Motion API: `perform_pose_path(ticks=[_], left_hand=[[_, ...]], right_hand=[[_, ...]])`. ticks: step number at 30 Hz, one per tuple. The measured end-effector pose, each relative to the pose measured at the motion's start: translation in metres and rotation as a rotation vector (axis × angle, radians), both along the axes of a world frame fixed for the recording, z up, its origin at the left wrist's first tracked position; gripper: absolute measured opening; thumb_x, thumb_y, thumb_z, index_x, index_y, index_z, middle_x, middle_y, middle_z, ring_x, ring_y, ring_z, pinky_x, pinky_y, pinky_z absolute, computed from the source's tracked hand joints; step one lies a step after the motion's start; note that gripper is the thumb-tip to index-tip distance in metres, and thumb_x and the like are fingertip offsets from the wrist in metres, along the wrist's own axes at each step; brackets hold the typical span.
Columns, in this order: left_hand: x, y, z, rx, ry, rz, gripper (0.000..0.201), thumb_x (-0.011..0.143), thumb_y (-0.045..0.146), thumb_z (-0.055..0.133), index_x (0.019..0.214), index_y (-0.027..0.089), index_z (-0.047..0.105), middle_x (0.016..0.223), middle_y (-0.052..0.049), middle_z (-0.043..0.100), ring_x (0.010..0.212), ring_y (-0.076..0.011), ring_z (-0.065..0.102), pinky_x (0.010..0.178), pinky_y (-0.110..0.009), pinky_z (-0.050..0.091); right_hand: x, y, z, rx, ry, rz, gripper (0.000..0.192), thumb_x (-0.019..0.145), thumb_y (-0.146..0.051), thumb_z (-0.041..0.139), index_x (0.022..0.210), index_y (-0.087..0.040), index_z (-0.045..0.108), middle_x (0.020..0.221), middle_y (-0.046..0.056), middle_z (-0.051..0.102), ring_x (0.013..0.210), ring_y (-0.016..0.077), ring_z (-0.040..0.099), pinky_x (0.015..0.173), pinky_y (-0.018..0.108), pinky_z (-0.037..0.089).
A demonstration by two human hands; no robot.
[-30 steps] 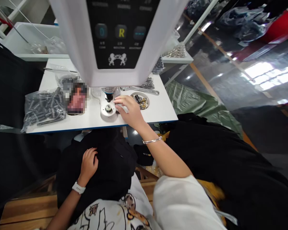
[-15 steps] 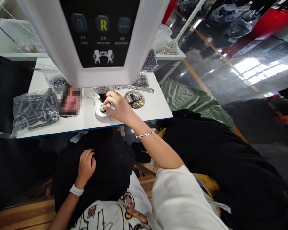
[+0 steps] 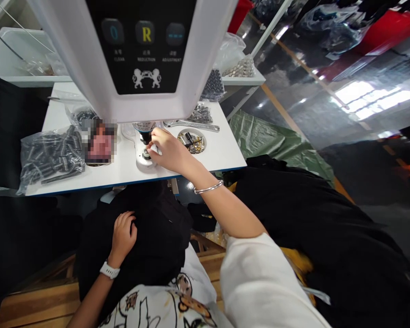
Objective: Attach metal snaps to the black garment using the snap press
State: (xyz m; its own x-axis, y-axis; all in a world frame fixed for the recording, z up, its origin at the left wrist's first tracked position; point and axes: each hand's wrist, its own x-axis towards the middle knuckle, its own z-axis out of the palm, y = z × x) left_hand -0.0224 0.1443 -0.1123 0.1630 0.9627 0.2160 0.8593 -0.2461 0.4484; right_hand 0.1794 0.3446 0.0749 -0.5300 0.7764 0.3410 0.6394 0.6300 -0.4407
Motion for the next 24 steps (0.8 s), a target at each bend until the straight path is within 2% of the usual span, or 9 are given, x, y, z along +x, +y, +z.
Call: perform_pose_path(ticks=[5,13,20,24], left_hand=[[-0.0005,-0.0003,-0.0015,0.006,-0.001,0.001,0.020,0.079,0.008,0.041,0.092,0.016,0.054,0.107,-0.010,0.059,0.107,-0.0224,0.051,0.099,-0.043,0.037],[-0.0011,-0.0023,-0.0008,-0.008,-0.016,0.007,0.021,0.079,0.008,0.040,0.092,0.017,0.054,0.107,-0.009,0.059,0.107,-0.0232,0.052,0.098,-0.045,0.038],[-0.0012,-0.0017,-0.0011,-0.004,-0.026,0.007,0.022,0.079,0.008,0.040,0.092,0.017,0.054,0.107,-0.009,0.059,0.107,-0.0236,0.052,0.098,-0.046,0.038],[-0.0011,-0.0012,-0.0007,0.000,-0.022,0.003,0.021,0.080,0.008,0.040,0.092,0.017,0.054,0.107,-0.010,0.059,0.106,-0.0231,0.052,0.099,-0.045,0.038]], right_hand=[[-0.0017,-0.0009,0.0004,-0.029,-0.015,-0.048,0.011,0.080,-0.022,0.051,0.075,-0.016,0.059,0.089,0.008,0.059,0.083,0.0185,0.054,0.070,0.033,0.050],[-0.0044,-0.0032,0.0058,-0.094,-0.073,-0.073,0.013,0.081,-0.022,0.048,0.074,-0.017,0.058,0.098,0.009,0.059,0.084,0.0200,0.056,0.069,0.035,0.051],[-0.0036,-0.0017,0.0092,-0.122,-0.073,-0.050,0.012,0.081,-0.021,0.049,0.079,-0.018,0.060,0.092,0.006,0.060,0.089,0.0209,0.056,0.075,0.036,0.051],[-0.0022,-0.0017,0.0094,-0.120,-0.076,-0.052,0.011,0.081,-0.021,0.050,0.078,-0.018,0.060,0.097,0.007,0.060,0.091,0.0211,0.056,0.077,0.036,0.051]])
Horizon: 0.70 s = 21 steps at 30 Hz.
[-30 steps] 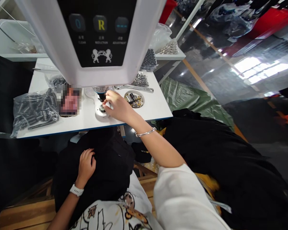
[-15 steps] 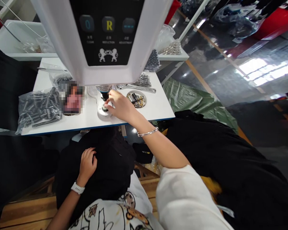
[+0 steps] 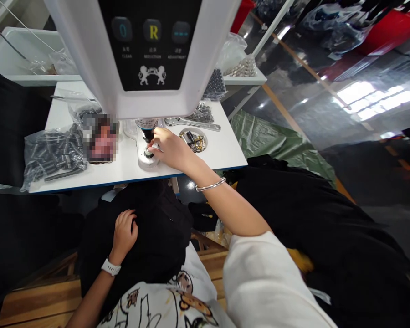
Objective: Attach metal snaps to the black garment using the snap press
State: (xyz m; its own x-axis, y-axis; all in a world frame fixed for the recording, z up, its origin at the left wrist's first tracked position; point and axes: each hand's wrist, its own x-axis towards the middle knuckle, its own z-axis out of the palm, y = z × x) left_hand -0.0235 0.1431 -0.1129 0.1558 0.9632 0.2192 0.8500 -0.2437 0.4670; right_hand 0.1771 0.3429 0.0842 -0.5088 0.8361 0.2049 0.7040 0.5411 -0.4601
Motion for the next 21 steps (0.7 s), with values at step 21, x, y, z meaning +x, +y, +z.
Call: perform_pose_path(ticks=[21], left_hand=[[0.0000,-0.0002,-0.0008,0.007,0.000,-0.002,0.021,0.080,0.009,0.040,0.093,0.017,0.054,0.106,-0.009,0.059,0.107,-0.0239,0.051,0.098,-0.045,0.038]], right_hand=[[0.0011,0.0054,-0.0015,0.016,0.018,0.040,0.009,0.079,-0.018,0.052,0.074,-0.017,0.059,0.100,0.007,0.061,0.091,0.0210,0.058,0.085,0.041,0.049]])
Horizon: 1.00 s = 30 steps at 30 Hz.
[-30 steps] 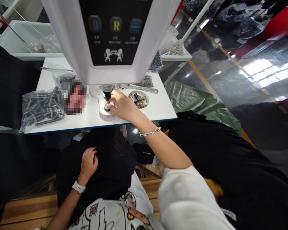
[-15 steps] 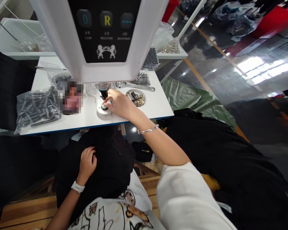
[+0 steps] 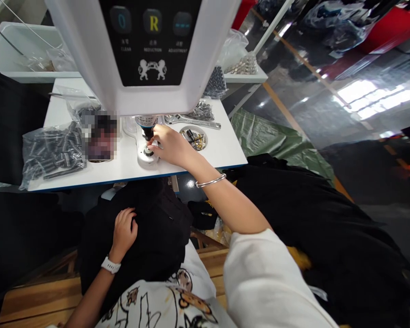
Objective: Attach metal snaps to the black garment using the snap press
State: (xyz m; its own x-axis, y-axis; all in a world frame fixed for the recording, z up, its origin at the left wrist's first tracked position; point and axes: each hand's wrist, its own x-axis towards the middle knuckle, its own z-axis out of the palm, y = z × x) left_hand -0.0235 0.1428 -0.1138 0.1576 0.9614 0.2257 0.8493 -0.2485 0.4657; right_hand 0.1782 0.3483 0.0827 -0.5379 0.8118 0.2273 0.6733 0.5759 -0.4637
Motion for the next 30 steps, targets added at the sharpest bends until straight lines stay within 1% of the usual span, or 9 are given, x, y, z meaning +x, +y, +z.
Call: perform_pose_path(ticks=[4,9,12,15,21,25,30], left_hand=[[-0.0001,-0.0004,-0.0002,-0.003,0.001,0.002,0.021,0.079,0.008,0.041,0.093,0.017,0.054,0.107,-0.009,0.059,0.107,-0.0234,0.051,0.099,-0.044,0.037],[0.0004,-0.0010,0.0017,-0.006,-0.008,0.007,0.021,0.079,0.008,0.040,0.092,0.016,0.054,0.106,-0.010,0.059,0.107,-0.0229,0.052,0.099,-0.044,0.037],[0.0007,-0.0014,0.0034,-0.007,0.005,0.008,0.021,0.079,0.007,0.041,0.093,0.015,0.054,0.106,-0.009,0.059,0.107,-0.0225,0.051,0.100,-0.043,0.037],[0.0011,-0.0017,0.0050,-0.010,0.013,0.009,0.021,0.079,0.006,0.041,0.093,0.015,0.054,0.106,-0.009,0.059,0.107,-0.0223,0.051,0.100,-0.043,0.038],[0.0014,-0.0020,0.0062,-0.014,0.006,0.019,0.021,0.079,0.006,0.041,0.093,0.015,0.054,0.106,-0.008,0.059,0.107,-0.0224,0.051,0.100,-0.042,0.038],[0.0011,-0.0024,0.0057,-0.010,0.003,0.021,0.021,0.079,0.006,0.041,0.093,0.015,0.054,0.106,-0.009,0.059,0.107,-0.0226,0.051,0.100,-0.043,0.038],[0.0012,-0.0024,0.0047,-0.012,0.003,0.016,0.021,0.079,0.006,0.041,0.093,0.015,0.054,0.106,-0.009,0.059,0.108,-0.0223,0.050,0.100,-0.042,0.037]], right_hand=[[-0.0007,-0.0008,0.0003,-0.035,0.029,-0.012,0.009,0.078,-0.018,0.052,0.073,-0.017,0.059,0.097,0.008,0.061,0.087,0.0195,0.057,0.079,0.037,0.050],[-0.0020,-0.0028,0.0021,-0.069,0.035,-0.047,0.008,0.076,-0.016,0.053,0.073,-0.017,0.060,0.092,0.007,0.061,0.083,0.0185,0.056,0.074,0.034,0.048],[-0.0026,-0.0040,0.0054,-0.104,0.041,-0.054,0.009,0.076,-0.018,0.052,0.071,-0.016,0.060,0.093,0.006,0.062,0.079,0.0169,0.056,0.071,0.033,0.047],[-0.0034,-0.0048,0.0088,-0.147,0.035,-0.058,0.011,0.077,-0.019,0.051,0.073,-0.015,0.060,0.095,0.007,0.062,0.080,0.0168,0.057,0.071,0.031,0.046],[-0.0025,-0.0027,0.0086,-0.154,0.028,-0.044,0.013,0.077,-0.021,0.050,0.074,-0.015,0.061,0.097,0.007,0.062,0.084,0.0179,0.057,0.072,0.030,0.045],[-0.0009,-0.0016,0.0058,-0.159,0.057,-0.030,0.011,0.076,-0.022,0.051,0.075,-0.016,0.060,0.095,0.005,0.063,0.082,0.0165,0.057,0.070,0.029,0.045],[-0.0020,-0.0030,0.0056,-0.155,0.055,-0.066,0.012,0.076,-0.023,0.053,0.072,-0.016,0.061,0.092,0.005,0.063,0.078,0.0158,0.057,0.067,0.028,0.043]])
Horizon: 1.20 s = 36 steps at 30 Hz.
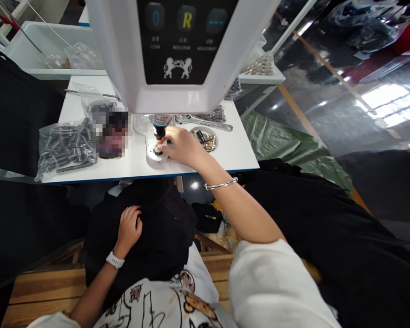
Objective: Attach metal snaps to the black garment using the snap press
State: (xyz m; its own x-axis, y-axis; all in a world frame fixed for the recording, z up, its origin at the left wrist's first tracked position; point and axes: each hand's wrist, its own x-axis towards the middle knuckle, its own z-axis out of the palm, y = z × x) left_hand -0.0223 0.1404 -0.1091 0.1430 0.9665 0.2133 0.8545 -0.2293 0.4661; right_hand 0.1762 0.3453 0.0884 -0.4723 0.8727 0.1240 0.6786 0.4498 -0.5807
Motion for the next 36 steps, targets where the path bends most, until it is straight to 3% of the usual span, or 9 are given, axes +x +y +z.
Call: perform_pose_path(ticks=[22,31,36], left_hand=[[0.0000,0.0024,-0.0005,-0.001,-0.006,-0.011,0.021,0.079,0.007,0.041,0.092,0.016,0.054,0.106,-0.009,0.059,0.107,-0.0229,0.051,0.099,-0.044,0.037],[0.0002,0.0020,-0.0015,-0.003,-0.021,-0.010,0.022,0.080,0.008,0.039,0.092,0.017,0.054,0.106,-0.009,0.059,0.106,-0.0239,0.052,0.098,-0.046,0.038],[0.0001,0.0011,-0.0015,-0.008,-0.020,-0.004,0.023,0.079,0.007,0.040,0.093,0.017,0.054,0.107,-0.010,0.059,0.107,-0.0237,0.051,0.099,-0.046,0.037]], right_hand=[[0.0039,0.0035,0.0011,-0.015,0.051,-0.006,0.012,0.075,-0.024,0.058,0.074,-0.014,0.066,0.078,0.004,0.064,0.071,0.0141,0.057,0.060,0.026,0.041],[0.0016,-0.0004,0.0036,0.052,-0.058,-0.006,0.015,0.075,-0.025,0.054,0.075,-0.015,0.065,0.079,0.006,0.064,0.071,0.0163,0.057,0.061,0.029,0.042],[-0.0002,-0.0004,0.0061,-0.012,-0.035,-0.016,0.010,0.075,-0.024,0.054,0.074,-0.017,0.061,0.085,0.004,0.065,0.077,0.0176,0.059,0.065,0.030,0.044]])
